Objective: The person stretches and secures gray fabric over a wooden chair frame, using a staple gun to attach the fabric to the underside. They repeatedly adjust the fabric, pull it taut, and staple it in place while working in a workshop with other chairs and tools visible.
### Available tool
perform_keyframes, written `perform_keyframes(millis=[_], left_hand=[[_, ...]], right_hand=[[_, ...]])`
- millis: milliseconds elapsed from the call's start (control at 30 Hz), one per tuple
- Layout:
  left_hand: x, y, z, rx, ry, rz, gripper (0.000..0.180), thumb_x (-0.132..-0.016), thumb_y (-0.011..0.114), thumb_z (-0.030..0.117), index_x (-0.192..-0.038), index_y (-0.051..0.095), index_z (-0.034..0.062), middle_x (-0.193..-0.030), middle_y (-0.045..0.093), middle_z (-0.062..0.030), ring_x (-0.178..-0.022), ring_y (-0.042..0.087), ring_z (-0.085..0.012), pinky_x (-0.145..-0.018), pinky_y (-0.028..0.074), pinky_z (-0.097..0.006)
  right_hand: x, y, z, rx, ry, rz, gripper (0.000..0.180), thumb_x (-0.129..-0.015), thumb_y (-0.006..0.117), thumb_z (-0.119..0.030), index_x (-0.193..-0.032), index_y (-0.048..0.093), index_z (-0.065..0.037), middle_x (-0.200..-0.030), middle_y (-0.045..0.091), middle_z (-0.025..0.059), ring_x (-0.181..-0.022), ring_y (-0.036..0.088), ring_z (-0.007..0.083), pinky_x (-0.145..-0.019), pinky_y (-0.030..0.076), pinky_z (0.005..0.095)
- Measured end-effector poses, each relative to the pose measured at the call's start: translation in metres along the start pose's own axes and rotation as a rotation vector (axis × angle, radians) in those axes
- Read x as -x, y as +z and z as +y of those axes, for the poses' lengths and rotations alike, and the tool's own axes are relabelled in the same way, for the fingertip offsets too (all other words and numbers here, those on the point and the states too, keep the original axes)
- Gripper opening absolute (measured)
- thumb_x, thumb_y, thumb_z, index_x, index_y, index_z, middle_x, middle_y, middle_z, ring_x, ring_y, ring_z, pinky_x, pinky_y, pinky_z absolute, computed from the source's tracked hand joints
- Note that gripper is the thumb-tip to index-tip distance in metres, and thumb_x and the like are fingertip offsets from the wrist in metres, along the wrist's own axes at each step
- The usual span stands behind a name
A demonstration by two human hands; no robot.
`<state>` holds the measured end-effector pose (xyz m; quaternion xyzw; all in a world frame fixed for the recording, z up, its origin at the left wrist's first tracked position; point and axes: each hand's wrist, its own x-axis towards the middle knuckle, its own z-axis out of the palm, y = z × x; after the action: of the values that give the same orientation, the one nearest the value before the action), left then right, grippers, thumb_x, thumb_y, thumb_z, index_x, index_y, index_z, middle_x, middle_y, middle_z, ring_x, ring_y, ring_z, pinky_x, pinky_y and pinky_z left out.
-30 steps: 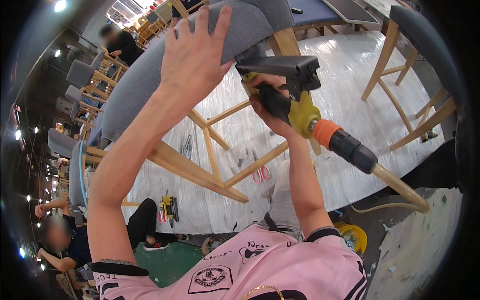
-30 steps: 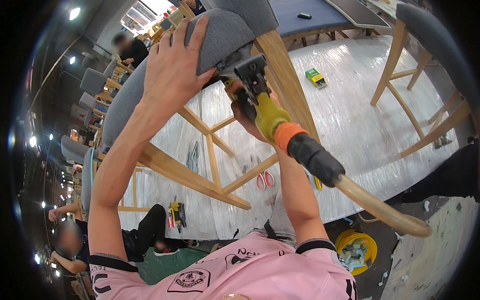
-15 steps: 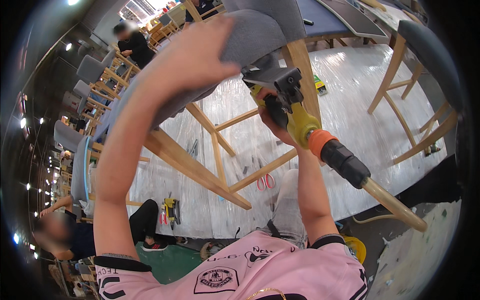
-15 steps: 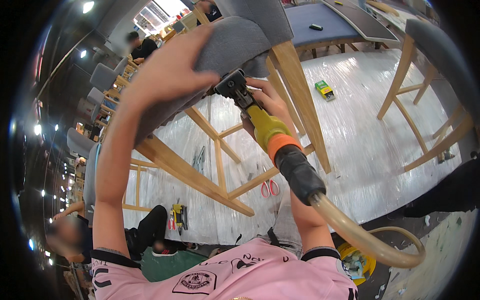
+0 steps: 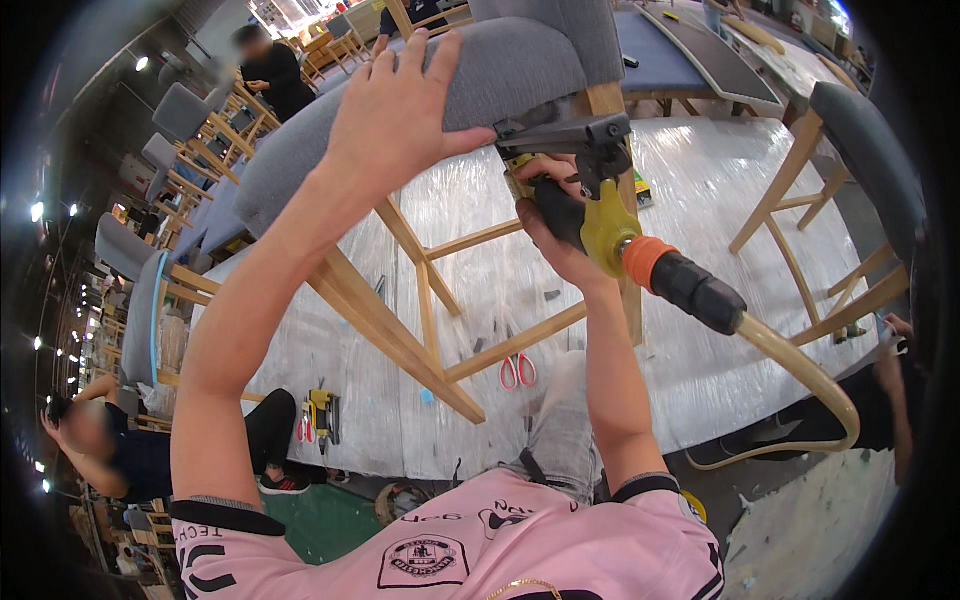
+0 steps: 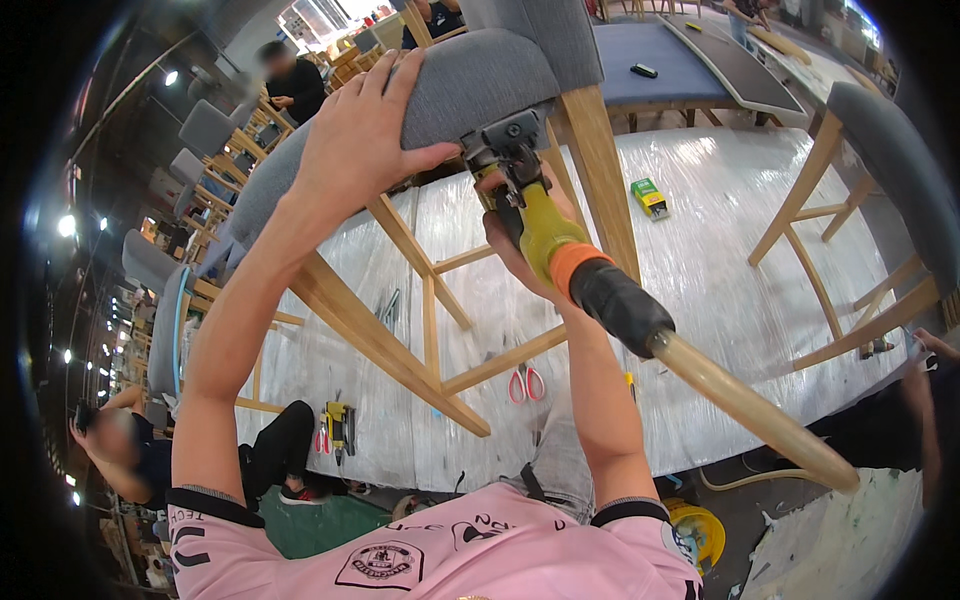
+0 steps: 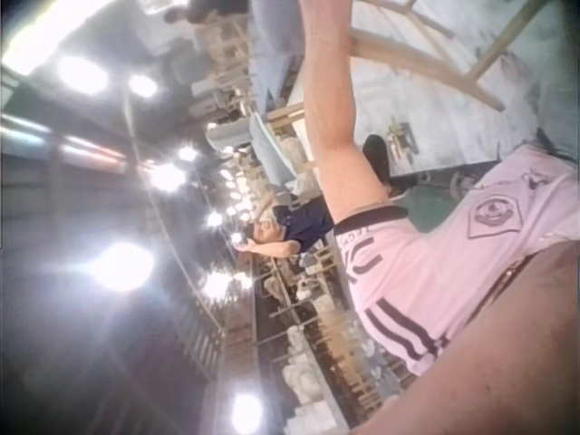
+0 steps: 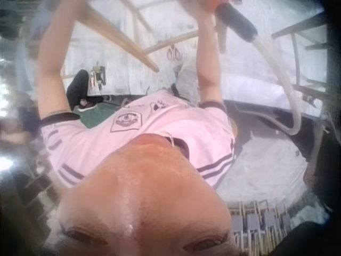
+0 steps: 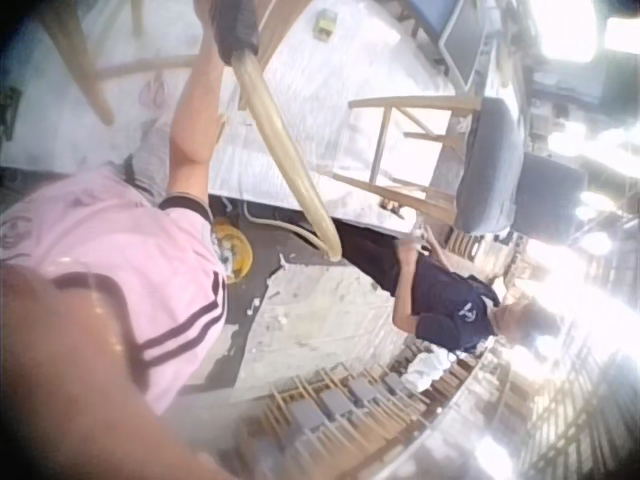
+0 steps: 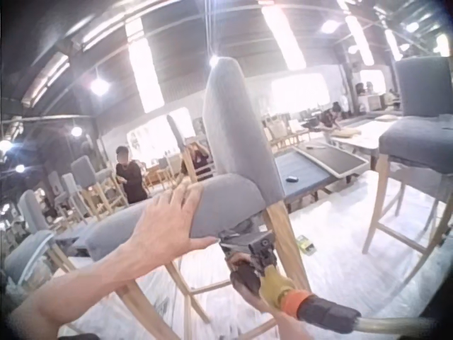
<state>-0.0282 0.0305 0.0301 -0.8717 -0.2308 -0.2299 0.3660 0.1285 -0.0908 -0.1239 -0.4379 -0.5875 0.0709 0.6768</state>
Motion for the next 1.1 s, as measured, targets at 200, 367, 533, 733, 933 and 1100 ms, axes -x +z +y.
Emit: perform_keyframes(millis=[200,367,533,733,933,1100], left_hand=[[0.005,0.004,0.012,-0.088,0.028,0.007,0.094,-0.084,0.080,0.052,-0.155,0.038,0.0086,-0.144,0.051,-0.0210,-0.126,0.056,-0.0417,-0.104,0.045,-0.054],[0.005,-0.003,0.017,-0.074,0.009,-0.029,0.098,-0.080,0.085,0.046,-0.156,0.036,0.0089,-0.144,0.050,-0.0200,-0.125,0.056,-0.0414,-0.105,0.045,-0.054],[0.007,-0.009,0.020,-0.069,-0.003,-0.075,0.104,-0.077,0.087,0.047,-0.158,0.033,0.0105,-0.147,0.048,-0.0202,-0.128,0.054,-0.0406,-0.107,0.044,-0.054],[0.029,-0.038,-0.018,0.203,-0.145,-0.092,0.089,-0.080,0.083,0.053,-0.149,0.050,0.0084,-0.143,0.059,-0.0187,-0.128,0.059,-0.0332,-0.108,0.046,-0.044],[0.185,-0.013,-0.087,0.640,-0.867,0.197,0.074,-0.089,0.081,0.040,-0.147,0.052,0.0024,-0.129,0.068,-0.0171,-0.118,0.066,-0.0267,-0.103,0.050,-0.038],[0.198,0.031,0.009,1.352,-1.127,0.289,0.043,-0.090,0.079,0.018,-0.120,0.056,-0.0024,-0.095,0.068,-0.0082,-0.085,0.066,-0.0135,-0.077,0.054,-0.031]], right_hand=[[0.022,0.009,0.004,-0.038,0.003,-0.003,0.037,-0.081,0.075,0.001,-0.114,0.064,-0.011,-0.114,0.064,0.0044,-0.109,0.061,0.0234,-0.097,0.047,0.0369],[0.018,0.015,0.001,-0.014,-0.044,0.009,0.038,-0.080,0.075,0.002,-0.115,0.064,-0.011,-0.114,0.065,0.0052,-0.106,0.062,0.0241,-0.098,0.047,0.0374],[0.017,0.018,-0.003,-0.085,-0.050,0.008,0.035,-0.081,0.073,0.001,-0.113,0.065,-0.010,-0.112,0.066,0.0070,-0.104,0.063,0.0233,-0.097,0.048,0.0362],[0.056,-0.019,0.004,-0.054,0.096,0.060,0.042,-0.085,0.073,-0.004,-0.126,0.063,-0.009,-0.114,0.068,0.0039,-0.114,0.061,0.0169,-0.102,0.046,0.0318],[0.245,-0.111,0.064,-0.343,0.512,0.551,0.052,-0.091,0.069,-0.008,-0.140,0.051,-0.009,-0.137,0.056,0.0090,-0.123,0.061,0.0255,-0.096,0.057,0.0483],[0.354,-0.170,0.128,-0.596,1.079,0.883,0.049,-0.092,0.067,-0.024,-0.140,0.056,-0.021,-0.127,0.064,0.0115,-0.112,0.068,0.0314,-0.089,0.060,0.0436]])
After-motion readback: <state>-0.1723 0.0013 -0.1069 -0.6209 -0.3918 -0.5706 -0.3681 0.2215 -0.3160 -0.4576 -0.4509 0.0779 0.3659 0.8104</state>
